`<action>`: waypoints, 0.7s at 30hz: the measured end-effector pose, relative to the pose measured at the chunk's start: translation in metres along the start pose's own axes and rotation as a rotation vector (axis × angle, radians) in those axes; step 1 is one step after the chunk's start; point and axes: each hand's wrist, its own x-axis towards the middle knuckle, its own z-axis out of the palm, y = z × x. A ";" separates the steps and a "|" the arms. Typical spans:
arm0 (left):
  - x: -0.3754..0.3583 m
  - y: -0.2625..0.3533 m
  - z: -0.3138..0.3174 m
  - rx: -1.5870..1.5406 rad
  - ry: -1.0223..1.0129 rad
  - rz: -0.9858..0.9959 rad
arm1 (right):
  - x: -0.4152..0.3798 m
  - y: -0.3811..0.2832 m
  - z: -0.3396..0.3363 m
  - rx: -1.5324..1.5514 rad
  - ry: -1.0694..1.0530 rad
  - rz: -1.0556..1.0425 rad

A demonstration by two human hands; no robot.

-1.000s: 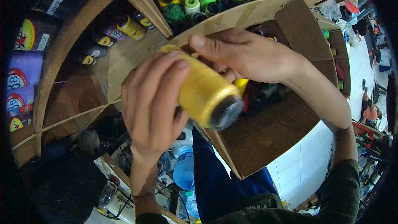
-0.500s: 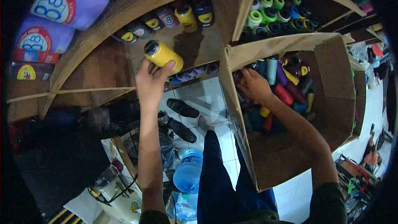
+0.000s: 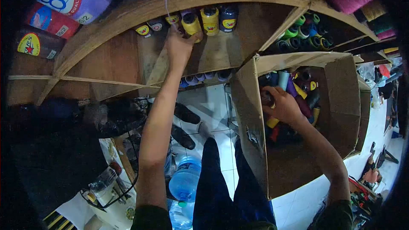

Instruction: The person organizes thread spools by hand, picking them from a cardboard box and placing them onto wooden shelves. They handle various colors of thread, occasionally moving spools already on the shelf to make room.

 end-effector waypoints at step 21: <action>-0.035 -0.014 -0.003 -0.129 0.099 0.064 | -0.044 -0.131 -0.134 0.337 0.463 -0.244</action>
